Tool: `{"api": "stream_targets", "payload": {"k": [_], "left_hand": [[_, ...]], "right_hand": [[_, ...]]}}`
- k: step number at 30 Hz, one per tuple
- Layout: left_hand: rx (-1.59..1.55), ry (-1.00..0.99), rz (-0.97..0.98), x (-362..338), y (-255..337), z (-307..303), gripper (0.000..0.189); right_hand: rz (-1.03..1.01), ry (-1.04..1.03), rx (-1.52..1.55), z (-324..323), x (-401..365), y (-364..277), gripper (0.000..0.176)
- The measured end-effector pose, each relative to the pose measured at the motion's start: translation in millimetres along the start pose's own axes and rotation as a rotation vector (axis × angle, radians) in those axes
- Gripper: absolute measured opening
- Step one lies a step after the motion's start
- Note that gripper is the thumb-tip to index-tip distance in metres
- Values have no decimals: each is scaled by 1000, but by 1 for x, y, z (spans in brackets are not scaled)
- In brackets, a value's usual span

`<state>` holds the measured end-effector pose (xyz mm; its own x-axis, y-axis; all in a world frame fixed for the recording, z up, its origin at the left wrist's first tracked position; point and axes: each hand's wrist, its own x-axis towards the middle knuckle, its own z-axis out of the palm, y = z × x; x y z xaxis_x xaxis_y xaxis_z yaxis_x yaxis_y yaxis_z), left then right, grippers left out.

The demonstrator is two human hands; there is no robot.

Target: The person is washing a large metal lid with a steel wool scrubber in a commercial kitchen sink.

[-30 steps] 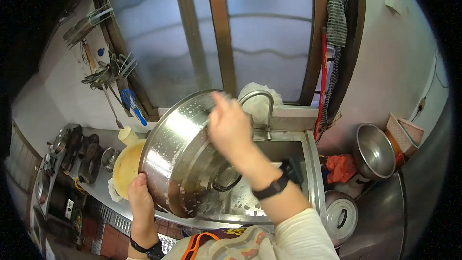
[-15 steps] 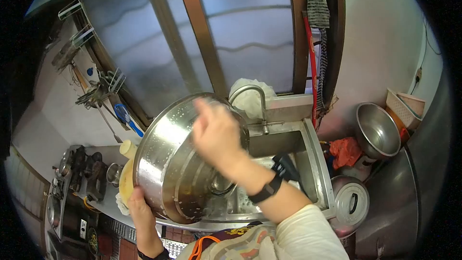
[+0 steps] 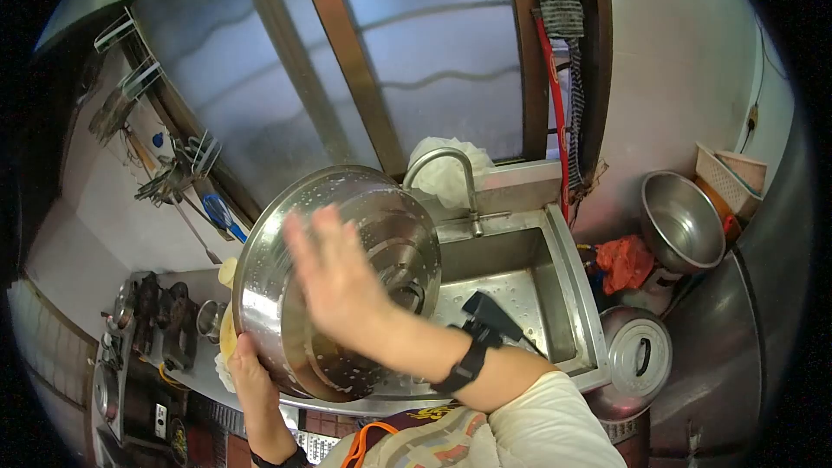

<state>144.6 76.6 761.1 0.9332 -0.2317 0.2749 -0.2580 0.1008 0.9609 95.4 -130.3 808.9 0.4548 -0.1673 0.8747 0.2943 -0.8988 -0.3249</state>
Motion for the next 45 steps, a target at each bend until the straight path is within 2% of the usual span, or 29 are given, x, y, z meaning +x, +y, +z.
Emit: {"api": "stream_targets", "payload": {"k": [1,3,4,6,7,9,11,13,16,18,19,21,23,25,27,30,33,34,35,36,37,39,41,44,45], "left_hand": [[-11,-1,2,0,3,3,40],[4,-3,-10,1,0,-1,40],[9,1,-16,1,-2,-3,40],[-3,56,12,-1,-4,1,38],[-9,82,26,-1,-4,2,38],[28,29,14,-2,1,2,39],[39,1,12,-2,8,7,40],[36,-1,21,1,17,16,38],[38,-13,4,3,17,15,36],[68,25,5,3,9,10,36],[84,38,8,4,5,8,38],[73,47,28,4,7,11,39],[47,47,22,4,14,18,39],[87,31,8,7,14,17,39],[127,37,21,7,13,16,39],[201,70,97,6,15,19,36],[241,72,68,-2,17,18,34],[220,63,-8,-2,4,5,34],[181,68,5,-3,7,7,34],[141,73,16,-5,10,11,33],[101,80,26,-7,12,13,33],[129,43,35,-7,8,5,34],[141,22,34,-5,4,-1,36],[140,16,27,-4,3,-2,37],[136,12,34,-3,3,-1,37]], "right_hand": [[-86,-71,0,1,-6,-9,55],[-105,-4,-30,7,-8,6,52],[-33,-2,-58,7,-2,23,49],[360,-55,126,-4,17,53,42],[454,-66,167,-9,22,66,40],[368,-17,67,-8,18,61,40],[95,37,-77,-3,7,30,38],[-59,28,12,-4,-1,0,39],[-33,19,57,-3,5,12,37],[142,16,74,-8,21,38,34],[347,-25,137,-8,27,55,34],[388,-51,170,-9,33,64,33],[230,-17,23,-4,24,36,33],[-90,-53,-55,-1,12,0,36],[-169,-101,42,3,-6,-30,39],[-248,-158,142,0,-16,-37,40],[-159,-85,55,-12,7,-13,37],[-75,-44,14,-14,16,3,31],[11,-5,-25,-17,26,20,27],[312,-155,105,-27,39,36,24],[384,-72,95,-20,38,66,25],[592,-98,170,-22,35,108,28],[633,-63,175,-16,23,131,30],[668,22,156,-21,12,114,30],[680,-10,202,-28,15,95,31]]}}
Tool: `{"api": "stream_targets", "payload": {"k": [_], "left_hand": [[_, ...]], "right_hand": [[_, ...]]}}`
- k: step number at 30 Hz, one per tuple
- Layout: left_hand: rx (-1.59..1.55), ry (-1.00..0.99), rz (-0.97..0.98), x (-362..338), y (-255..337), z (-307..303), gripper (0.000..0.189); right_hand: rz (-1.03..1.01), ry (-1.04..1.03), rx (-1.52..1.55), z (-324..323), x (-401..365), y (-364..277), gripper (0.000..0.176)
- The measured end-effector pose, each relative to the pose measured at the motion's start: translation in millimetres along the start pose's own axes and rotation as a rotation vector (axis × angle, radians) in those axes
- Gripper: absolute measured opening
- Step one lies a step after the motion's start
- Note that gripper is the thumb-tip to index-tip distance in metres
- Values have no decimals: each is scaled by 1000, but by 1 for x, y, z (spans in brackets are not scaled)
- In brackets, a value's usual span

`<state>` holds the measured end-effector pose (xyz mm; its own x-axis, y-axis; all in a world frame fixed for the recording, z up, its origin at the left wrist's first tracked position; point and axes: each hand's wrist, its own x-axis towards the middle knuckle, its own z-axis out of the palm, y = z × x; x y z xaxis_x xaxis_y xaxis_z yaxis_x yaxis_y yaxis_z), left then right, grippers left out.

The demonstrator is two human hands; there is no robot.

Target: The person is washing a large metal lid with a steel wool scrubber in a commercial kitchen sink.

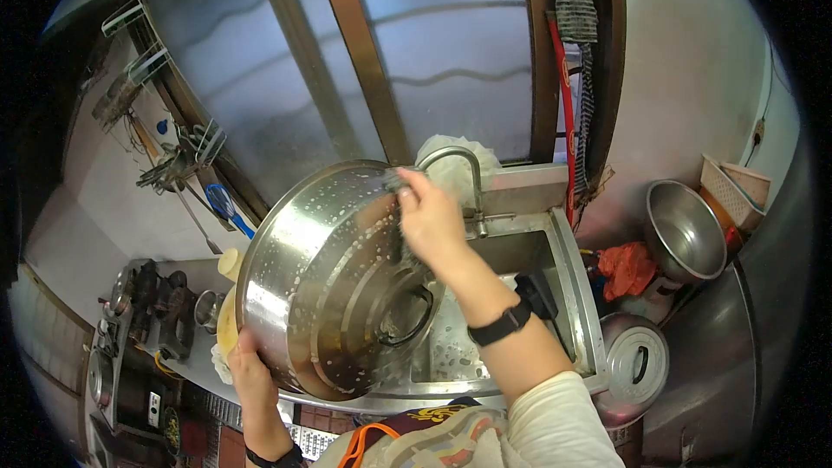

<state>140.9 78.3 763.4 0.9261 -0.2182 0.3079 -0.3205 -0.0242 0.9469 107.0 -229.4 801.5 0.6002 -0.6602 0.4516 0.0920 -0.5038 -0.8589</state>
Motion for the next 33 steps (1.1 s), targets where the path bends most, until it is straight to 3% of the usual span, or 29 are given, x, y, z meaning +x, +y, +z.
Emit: {"api": "stream_targets", "payload": {"k": [1,2,5,8,11,14,16,18,20,22,23,26,28,30,33], "left_hand": [[-3,-3,7,1,1,1,38],[5,-14,0,2,3,3,39],[6,-9,4,5,12,12,39],[-27,44,46,7,16,22,39],[14,-1,-4,5,6,7,41],[82,-1,-28,2,-3,-5,42],[-7,16,-20,2,-13,-9,42],[-97,25,-6,3,-18,-8,42],[-179,30,3,2,-20,-8,42],[-141,-31,45,4,-27,-18,48],[-138,-42,74,5,-33,-21,48],[-183,-39,86,6,-36,-24,51],[-229,-24,54,5,-41,-28,52],[-270,-15,6,8,-55,-41,54],[-244,-34,21,7,-53,-43,55]], "right_hand": [[-235,76,-27,7,-9,-4,32],[-297,11,-40,8,-23,-25,34],[-753,-20,-130,26,-65,-61,38],[-832,-164,-25,34,-81,-62,41],[-691,41,-45,34,-53,-40,41],[-178,-19,193,24,-22,-20,38],[-189,133,126,29,-16,-8,37],[-171,74,91,28,-41,-18,37],[-602,73,-44,33,-64,-35,38],[-755,-83,-66,24,-77,-57,43],[-755,-19,-73,21,-74,-59,42],[-446,18,-67,6,-44,-40,40],[-101,-110,4,-11,-24,-28,33],[-49,-19,153,-2,-8,20,30],[138,-54,271,8,-1,86,29]]}}
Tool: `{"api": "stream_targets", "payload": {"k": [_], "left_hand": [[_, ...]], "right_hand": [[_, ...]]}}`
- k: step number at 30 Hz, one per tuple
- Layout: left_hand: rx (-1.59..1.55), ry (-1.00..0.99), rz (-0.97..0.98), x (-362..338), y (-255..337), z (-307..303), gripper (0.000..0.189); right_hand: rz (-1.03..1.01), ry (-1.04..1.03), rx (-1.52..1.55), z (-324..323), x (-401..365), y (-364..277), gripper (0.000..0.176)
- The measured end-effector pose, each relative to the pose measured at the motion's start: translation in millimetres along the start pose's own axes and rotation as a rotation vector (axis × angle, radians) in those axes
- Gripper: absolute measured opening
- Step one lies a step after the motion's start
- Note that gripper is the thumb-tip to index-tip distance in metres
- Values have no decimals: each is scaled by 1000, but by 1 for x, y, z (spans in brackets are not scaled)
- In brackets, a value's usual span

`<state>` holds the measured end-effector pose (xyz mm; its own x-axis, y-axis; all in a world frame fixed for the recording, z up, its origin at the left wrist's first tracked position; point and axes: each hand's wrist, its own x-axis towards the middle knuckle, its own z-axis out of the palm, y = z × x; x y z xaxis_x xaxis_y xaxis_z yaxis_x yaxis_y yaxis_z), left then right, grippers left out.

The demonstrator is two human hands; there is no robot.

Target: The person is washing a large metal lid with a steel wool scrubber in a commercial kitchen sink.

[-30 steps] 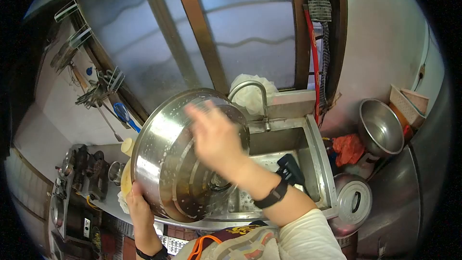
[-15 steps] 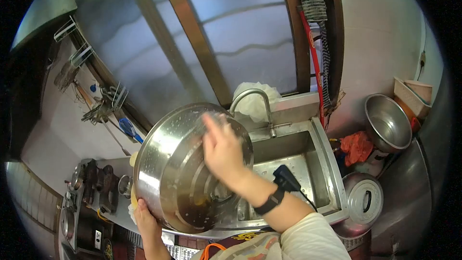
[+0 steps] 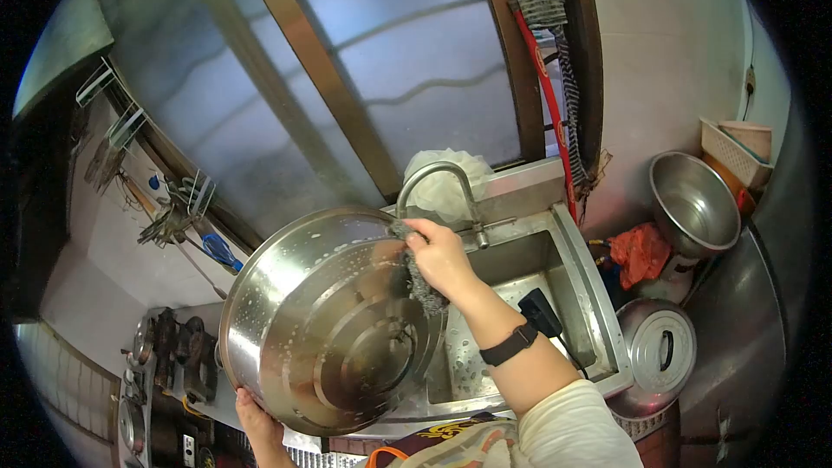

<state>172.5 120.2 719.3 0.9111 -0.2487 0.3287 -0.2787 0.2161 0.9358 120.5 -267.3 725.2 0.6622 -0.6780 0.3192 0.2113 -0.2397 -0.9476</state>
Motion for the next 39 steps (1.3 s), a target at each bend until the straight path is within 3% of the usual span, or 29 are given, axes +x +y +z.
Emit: {"api": "stream_targets", "payload": {"k": [3,8,12,15,18,22,25,26,27,30,32,35,37,39], "left_hand": [[-25,-37,-28,2,-3,-9,62],[-35,-66,-29,-1,-4,-12,68],[-12,-44,14,-1,-14,-16,79],[-12,-55,85,-5,-35,-36,71],[-34,15,39,-13,-62,-47,77],[-183,-68,-152,-27,-83,-41,86],[-181,35,-395,-20,-77,-22,95],[-162,-146,-181,-24,-59,-10,91],[-122,-151,-79,-23,-42,8,73],[25,-204,-47,-19,-7,34,38],[124,-217,-62,-19,13,53,34],[297,-210,-25,-20,27,74,29],[367,-171,28,-20,25,84,30],[367,-134,46,-18,27,97,32]], "right_hand": [[202,-34,105,-9,-6,18,31],[410,-93,564,-12,-13,49,40],[375,-170,835,-22,-9,36,45],[259,-285,804,-32,6,36,47],[204,-402,713,-36,19,23,45],[40,-419,472,-39,33,-8,39],[-48,-479,400,-48,42,-35,36],[-70,-517,397,-52,45,-44,36],[-88,-558,392,-54,46,-54,35],[-189,-578,212,-49,41,-90,34],[-318,-532,41,-40,38,-104,35],[-458,-297,-201,-22,23,-118,35],[-571,-270,-364,-5,-9,-131,38],[-808,-273,-517,23,-59,-131,41]]}}
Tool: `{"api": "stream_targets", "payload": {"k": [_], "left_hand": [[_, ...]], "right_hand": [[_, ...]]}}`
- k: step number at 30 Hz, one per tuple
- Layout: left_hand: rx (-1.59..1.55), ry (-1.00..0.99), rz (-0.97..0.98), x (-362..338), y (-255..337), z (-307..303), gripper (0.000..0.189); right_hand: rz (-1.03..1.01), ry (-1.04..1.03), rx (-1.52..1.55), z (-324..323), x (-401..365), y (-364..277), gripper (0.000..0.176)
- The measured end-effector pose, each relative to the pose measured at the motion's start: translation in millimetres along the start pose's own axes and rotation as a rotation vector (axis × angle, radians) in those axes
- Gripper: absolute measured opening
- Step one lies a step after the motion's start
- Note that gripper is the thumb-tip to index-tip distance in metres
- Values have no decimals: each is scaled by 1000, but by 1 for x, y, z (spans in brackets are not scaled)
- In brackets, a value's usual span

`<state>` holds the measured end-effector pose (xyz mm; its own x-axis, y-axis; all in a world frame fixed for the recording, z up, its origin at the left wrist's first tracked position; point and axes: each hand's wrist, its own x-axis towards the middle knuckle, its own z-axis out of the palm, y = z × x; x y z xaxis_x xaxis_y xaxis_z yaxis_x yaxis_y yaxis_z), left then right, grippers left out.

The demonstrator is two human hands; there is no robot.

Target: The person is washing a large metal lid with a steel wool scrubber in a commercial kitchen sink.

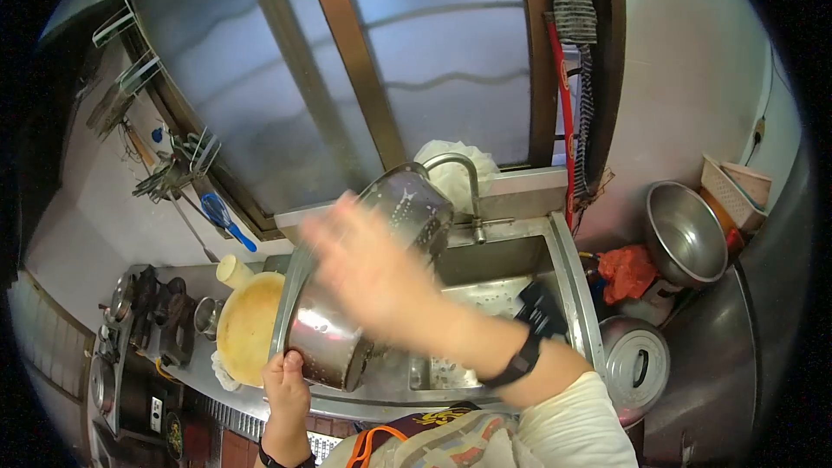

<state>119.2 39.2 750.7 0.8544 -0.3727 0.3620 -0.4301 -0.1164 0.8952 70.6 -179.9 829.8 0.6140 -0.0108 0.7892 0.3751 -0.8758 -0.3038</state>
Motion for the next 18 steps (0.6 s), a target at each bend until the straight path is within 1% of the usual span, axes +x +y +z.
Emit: {"api": "stream_targets", "payload": {"k": [1,2,5,8,10,12,13,14,16,18], "left_hand": [[-5,-1,-9,1,-1,3,33],[-10,0,-20,1,-3,6,34],[22,11,3,2,-19,4,35],[41,21,-12,0,-4,5,35],[-19,18,-33,-2,-5,6,35],[-20,4,-26,-4,-4,7,34],[-37,21,-28,-4,-5,8,34],[-56,38,-26,-3,-8,10,33],[-65,54,-19,0,-8,13,32],[-42,48,-11,2,-6,14,32]], "right_hand": [[-68,-25,-52,14,-13,-27,42],[-56,-96,-29,21,-22,-47,43],[-16,-36,-21,26,-26,-49,52],[183,45,-94,10,-6,-18,57],[347,106,-156,0,8,17,59],[538,205,101,-15,16,37,58],[660,164,177,-21,17,30,57],[682,146,160,-15,10,21,55],[300,183,-72,10,-14,-2,53],[69,100,-136,23,-32,-33,54]]}}
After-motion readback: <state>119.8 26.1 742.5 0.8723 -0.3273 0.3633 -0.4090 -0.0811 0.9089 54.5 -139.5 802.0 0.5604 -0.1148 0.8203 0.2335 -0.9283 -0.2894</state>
